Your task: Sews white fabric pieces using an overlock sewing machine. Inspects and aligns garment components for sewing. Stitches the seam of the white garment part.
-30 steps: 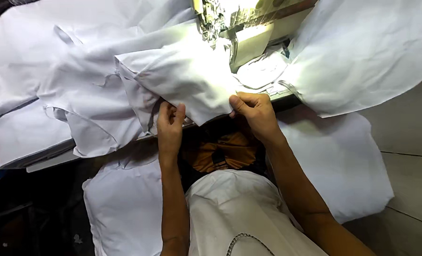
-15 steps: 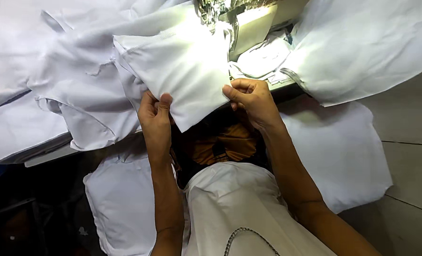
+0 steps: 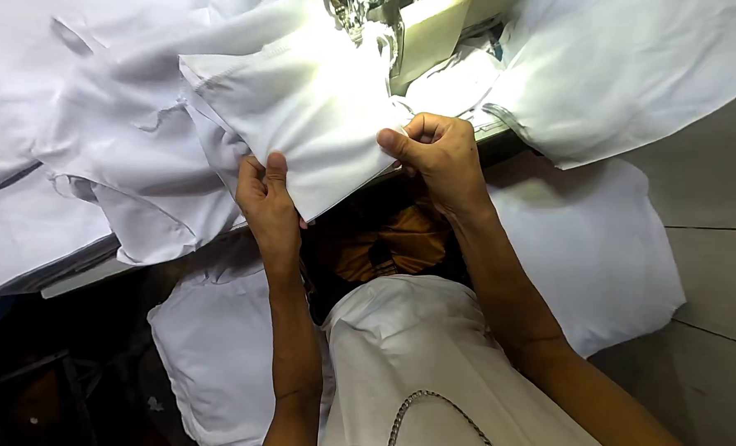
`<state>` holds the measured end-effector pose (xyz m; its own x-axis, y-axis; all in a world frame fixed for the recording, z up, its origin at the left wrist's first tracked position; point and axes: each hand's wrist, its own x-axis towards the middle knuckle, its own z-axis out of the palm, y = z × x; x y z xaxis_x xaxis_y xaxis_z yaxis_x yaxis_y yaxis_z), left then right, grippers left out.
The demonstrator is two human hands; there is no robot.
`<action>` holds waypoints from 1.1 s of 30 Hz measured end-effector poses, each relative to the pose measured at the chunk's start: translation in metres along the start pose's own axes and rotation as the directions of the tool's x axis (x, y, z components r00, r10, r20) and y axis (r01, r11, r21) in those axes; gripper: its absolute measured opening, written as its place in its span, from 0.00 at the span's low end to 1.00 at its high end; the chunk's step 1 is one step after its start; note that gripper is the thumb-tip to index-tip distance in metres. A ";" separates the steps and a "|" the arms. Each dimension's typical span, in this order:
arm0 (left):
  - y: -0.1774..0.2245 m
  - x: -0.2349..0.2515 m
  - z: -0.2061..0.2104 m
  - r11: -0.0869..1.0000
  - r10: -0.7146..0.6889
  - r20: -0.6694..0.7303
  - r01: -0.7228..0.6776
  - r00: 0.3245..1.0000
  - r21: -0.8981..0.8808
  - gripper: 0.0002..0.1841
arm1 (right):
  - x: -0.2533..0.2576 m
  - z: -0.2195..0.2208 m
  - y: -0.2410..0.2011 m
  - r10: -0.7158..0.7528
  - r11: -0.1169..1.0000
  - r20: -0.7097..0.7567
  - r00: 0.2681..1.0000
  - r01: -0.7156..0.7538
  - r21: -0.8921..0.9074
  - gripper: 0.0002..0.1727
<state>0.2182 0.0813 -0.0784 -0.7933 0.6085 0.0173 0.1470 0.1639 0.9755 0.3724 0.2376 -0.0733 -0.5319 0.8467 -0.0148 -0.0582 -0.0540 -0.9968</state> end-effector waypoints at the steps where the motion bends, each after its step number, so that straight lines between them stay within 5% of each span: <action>1: 0.001 0.000 0.000 1.000 -0.002 0.004 0.002 1.000 -0.001 0.13 | 0.000 0.001 0.001 -0.006 1.000 -0.007 1.000 0.006 0.003 0.14; 18: -0.013 0.010 -0.005 0.998 -0.055 0.070 0.057 0.996 -0.039 0.08 | -0.039 0.009 -0.011 -0.155 0.971 -0.100 0.983 0.133 -0.201 0.06; 21: -0.005 0.007 -0.005 0.998 -0.043 0.034 0.041 0.999 0.051 0.07 | -0.040 0.010 -0.023 -0.158 0.976 -0.112 0.981 0.138 -0.168 0.05; 24: 0.009 -0.006 -0.009 0.928 0.113 -0.072 -0.079 0.991 0.363 0.16 | -0.039 0.008 -0.029 -0.130 0.990 -0.112 0.985 0.123 -0.063 0.14; 26: 0.020 -0.017 -0.011 0.785 0.339 -0.050 -0.253 0.940 0.565 0.32 | -0.038 0.007 -0.030 -0.134 0.991 -0.100 0.986 0.133 -0.016 0.24; 30: 0.035 -0.025 0.027 0.582 0.561 0.341 -0.652 0.754 0.486 0.57 | -0.035 0.005 -0.027 -0.179 0.983 -0.078 0.981 0.181 0.018 0.21; 33: 0.016 0.006 0.067 0.400 0.644 0.440 -0.765 0.626 0.504 0.45 | -0.034 0.004 -0.027 -0.210 0.978 -0.077 0.975 0.208 -0.024 0.14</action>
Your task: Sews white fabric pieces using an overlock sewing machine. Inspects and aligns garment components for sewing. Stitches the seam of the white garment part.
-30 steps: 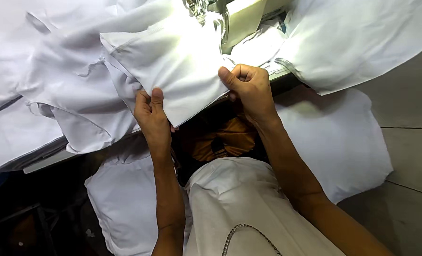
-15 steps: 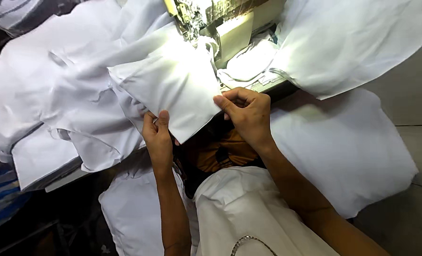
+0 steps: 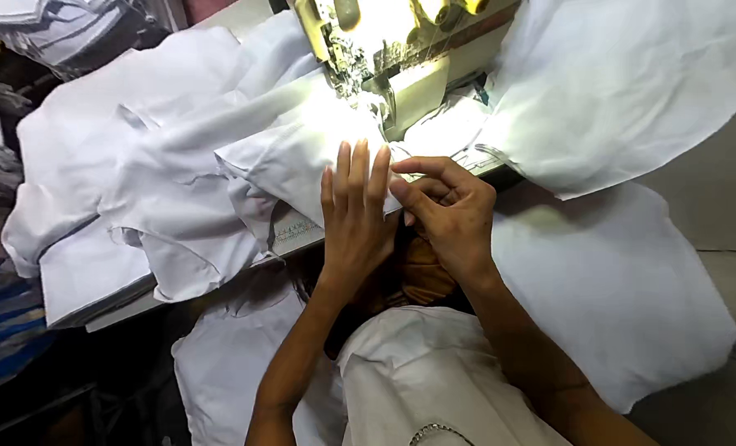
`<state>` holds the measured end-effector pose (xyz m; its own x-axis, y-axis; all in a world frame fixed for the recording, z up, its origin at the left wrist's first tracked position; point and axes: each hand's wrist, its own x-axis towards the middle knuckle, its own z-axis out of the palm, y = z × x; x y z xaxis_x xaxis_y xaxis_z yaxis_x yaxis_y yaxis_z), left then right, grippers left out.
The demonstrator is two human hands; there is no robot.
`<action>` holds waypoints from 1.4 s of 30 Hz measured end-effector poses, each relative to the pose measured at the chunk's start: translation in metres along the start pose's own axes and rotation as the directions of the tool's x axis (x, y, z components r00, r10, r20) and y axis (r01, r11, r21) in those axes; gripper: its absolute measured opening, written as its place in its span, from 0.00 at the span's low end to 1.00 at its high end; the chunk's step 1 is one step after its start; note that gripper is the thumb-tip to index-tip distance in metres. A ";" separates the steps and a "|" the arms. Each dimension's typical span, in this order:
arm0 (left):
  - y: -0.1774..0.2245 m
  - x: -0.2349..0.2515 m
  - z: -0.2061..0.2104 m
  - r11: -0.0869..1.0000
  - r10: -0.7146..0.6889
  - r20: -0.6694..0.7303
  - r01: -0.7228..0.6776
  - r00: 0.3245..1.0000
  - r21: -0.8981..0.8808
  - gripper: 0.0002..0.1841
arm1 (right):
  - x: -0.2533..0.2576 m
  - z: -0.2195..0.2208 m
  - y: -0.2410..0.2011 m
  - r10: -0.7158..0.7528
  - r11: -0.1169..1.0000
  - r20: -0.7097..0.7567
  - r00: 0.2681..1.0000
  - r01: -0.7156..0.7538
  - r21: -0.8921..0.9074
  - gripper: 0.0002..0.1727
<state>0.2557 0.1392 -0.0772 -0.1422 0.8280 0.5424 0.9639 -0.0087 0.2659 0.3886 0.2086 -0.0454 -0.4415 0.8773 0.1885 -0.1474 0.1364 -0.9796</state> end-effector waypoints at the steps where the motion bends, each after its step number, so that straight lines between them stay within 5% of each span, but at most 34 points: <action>1: -0.009 0.006 0.006 0.999 0.007 0.000 -0.007 1.000 0.051 0.40 | 0.000 -0.002 0.002 -0.011 1.000 -0.002 1.000 0.011 -0.023 0.12; 4: -0.030 0.010 -0.009 0.969 -0.028 0.087 0.005 0.996 0.248 0.32 | -0.002 -0.007 0.014 -0.011 0.997 -0.017 1.000 0.010 -0.075 0.10; 10: -0.026 -0.011 -0.036 0.926 -0.126 0.272 0.015 0.954 0.378 0.46 | -0.009 -0.004 0.050 -0.071 0.990 0.002 0.997 0.071 -0.123 0.09; 21: -0.044 0.005 -0.036 0.939 -0.175 0.283 0.074 0.943 0.336 0.42 | 0.025 -0.001 0.052 -0.171 0.975 0.040 0.984 0.175 -0.135 0.09; 29: -0.099 0.041 -0.054 0.978 -0.153 0.384 0.084 0.910 0.189 0.61 | 0.079 0.018 0.042 -0.163 0.959 -0.009 0.987 0.156 -0.237 0.09; 42: -0.193 0.085 -0.067 0.925 -0.201 0.177 0.127 0.963 0.358 0.49 | 0.054 -0.008 0.061 -0.085 0.965 0.109 0.990 0.109 -0.238 0.13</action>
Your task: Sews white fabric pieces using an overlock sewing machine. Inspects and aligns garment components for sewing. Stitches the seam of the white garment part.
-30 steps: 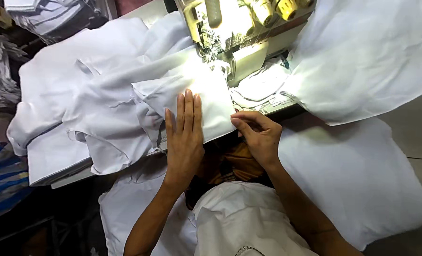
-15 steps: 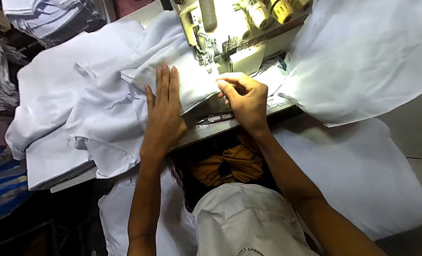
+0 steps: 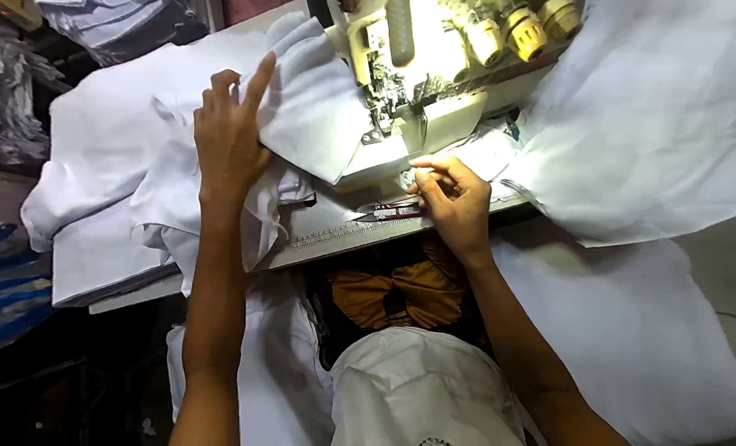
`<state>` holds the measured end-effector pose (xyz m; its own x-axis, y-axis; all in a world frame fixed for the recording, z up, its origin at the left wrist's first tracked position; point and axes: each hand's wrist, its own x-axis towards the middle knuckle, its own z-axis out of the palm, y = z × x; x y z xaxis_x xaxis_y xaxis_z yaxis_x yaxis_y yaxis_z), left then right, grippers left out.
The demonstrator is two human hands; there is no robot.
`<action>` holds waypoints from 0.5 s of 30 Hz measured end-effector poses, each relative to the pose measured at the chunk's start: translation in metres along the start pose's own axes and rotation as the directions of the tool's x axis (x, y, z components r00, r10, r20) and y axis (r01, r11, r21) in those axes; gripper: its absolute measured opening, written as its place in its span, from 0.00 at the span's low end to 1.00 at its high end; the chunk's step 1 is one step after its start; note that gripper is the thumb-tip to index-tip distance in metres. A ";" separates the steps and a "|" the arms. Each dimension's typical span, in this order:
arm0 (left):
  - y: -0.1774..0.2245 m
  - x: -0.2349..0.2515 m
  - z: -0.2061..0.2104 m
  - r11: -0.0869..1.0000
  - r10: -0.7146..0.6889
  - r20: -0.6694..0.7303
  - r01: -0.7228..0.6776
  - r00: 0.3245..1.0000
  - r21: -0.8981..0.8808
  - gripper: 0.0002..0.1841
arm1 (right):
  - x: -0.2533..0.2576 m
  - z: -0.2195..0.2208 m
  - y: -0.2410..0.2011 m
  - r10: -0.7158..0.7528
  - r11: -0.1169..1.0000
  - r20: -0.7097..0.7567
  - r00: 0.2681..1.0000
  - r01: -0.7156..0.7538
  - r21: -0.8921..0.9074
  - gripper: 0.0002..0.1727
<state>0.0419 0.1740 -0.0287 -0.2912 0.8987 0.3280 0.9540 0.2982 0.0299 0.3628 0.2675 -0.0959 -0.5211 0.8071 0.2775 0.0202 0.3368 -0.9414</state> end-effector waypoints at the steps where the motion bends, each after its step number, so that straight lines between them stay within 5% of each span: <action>1: -0.002 0.004 -0.003 0.999 0.013 0.001 -0.013 1.000 0.051 0.45 | -0.001 -0.002 0.003 0.004 1.000 0.019 1.000 -0.004 -0.005 0.12; 3: 0.021 0.011 -0.038 0.956 -0.166 0.234 0.098 0.958 0.277 0.38 | -0.004 -0.006 0.009 0.007 0.999 0.045 0.999 -0.005 -0.036 0.12; 4: 0.044 0.027 -0.070 0.902 -0.395 0.506 0.218 0.767 0.374 0.37 | -0.006 -0.008 0.011 0.003 0.997 0.052 0.999 0.000 -0.074 0.12; 5: 0.014 0.007 -0.048 0.930 -0.180 0.184 0.107 0.966 0.350 0.32 | -0.008 -0.009 0.013 -0.008 0.992 0.055 0.998 0.015 -0.129 0.11; 6: -0.009 -0.001 -0.036 0.960 -0.051 0.002 0.048 0.999 0.275 0.32 | -0.010 -0.011 0.013 -0.027 0.980 0.061 0.998 0.038 -0.197 0.11; 15: -0.031 -0.104 -0.082 0.878 -0.373 -0.079 0.379 0.924 0.293 0.44 | -0.020 -0.002 0.015 -0.166 0.699 0.376 0.911 0.378 -0.608 0.16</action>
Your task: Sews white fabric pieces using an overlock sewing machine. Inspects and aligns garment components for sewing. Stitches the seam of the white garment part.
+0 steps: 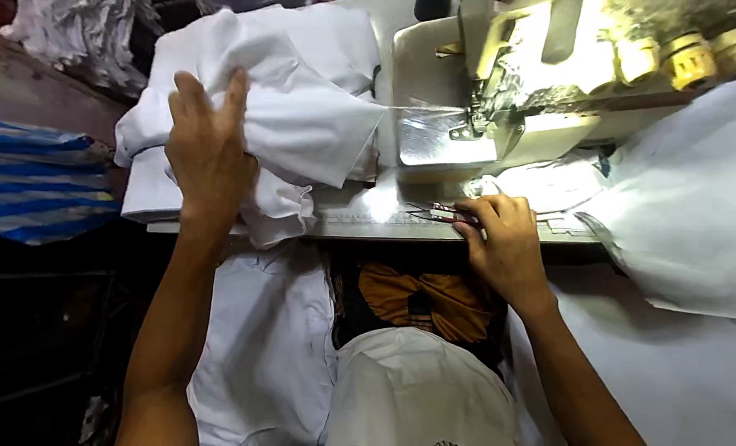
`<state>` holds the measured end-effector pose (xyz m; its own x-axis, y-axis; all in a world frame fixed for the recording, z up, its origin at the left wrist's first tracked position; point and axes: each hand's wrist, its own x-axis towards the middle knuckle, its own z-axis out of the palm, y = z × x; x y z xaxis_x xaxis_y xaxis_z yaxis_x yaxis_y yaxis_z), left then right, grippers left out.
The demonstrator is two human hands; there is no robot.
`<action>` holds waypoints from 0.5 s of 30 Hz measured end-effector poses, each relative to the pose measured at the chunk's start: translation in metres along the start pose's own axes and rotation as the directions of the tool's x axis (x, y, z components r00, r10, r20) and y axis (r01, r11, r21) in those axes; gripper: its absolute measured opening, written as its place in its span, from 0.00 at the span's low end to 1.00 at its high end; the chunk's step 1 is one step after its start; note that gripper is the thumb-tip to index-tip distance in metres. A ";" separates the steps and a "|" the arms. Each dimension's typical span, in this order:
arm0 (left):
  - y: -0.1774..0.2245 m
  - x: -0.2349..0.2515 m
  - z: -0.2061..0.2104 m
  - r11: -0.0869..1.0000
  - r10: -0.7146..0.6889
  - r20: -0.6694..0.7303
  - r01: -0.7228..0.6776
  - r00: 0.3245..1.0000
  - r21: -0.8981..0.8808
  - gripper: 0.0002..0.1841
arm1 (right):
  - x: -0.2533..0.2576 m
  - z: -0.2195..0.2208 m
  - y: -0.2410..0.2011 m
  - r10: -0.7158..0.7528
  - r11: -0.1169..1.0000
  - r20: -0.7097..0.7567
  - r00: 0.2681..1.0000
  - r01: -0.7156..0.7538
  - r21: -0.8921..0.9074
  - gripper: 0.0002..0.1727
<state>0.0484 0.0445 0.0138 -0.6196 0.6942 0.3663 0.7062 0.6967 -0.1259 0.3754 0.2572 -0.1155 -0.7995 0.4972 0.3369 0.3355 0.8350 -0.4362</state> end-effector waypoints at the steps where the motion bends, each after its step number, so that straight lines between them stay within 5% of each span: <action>1: -0.005 -0.012 0.002 0.999 -0.042 0.036 0.042 0.998 -0.002 0.48 | 0.001 0.001 -0.001 -0.022 0.999 0.015 1.000 0.022 -0.035 0.16; 5: -0.031 -0.047 0.020 0.988 -0.074 0.190 0.098 0.979 -0.118 0.54 | 0.002 0.006 -0.005 -0.088 0.983 0.083 0.993 0.100 -0.157 0.16; 10: -0.044 -0.034 -0.020 0.970 0.162 0.331 -0.088 0.930 -0.227 0.53 | -0.002 -0.010 -0.013 -0.070 0.988 0.147 0.987 0.090 -0.128 0.15; 13: -0.013 -0.003 -0.040 0.877 0.413 0.248 -0.309 0.876 -0.368 0.37 | -0.004 -0.032 -0.018 -0.020 0.994 0.254 0.967 -0.008 0.112 0.18; 15: 0.045 0.003 -0.087 0.893 0.383 0.335 -0.252 0.861 -0.373 0.21 | 0.000 -0.047 -0.022 -0.020 0.922 0.363 0.932 -0.123 0.368 0.23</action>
<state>0.1078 0.0620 0.0895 -0.3780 0.9249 -0.0412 0.9145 0.3800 0.1390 0.3918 0.2497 -0.0670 -0.9325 0.3607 0.0198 0.2245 0.6215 -0.7506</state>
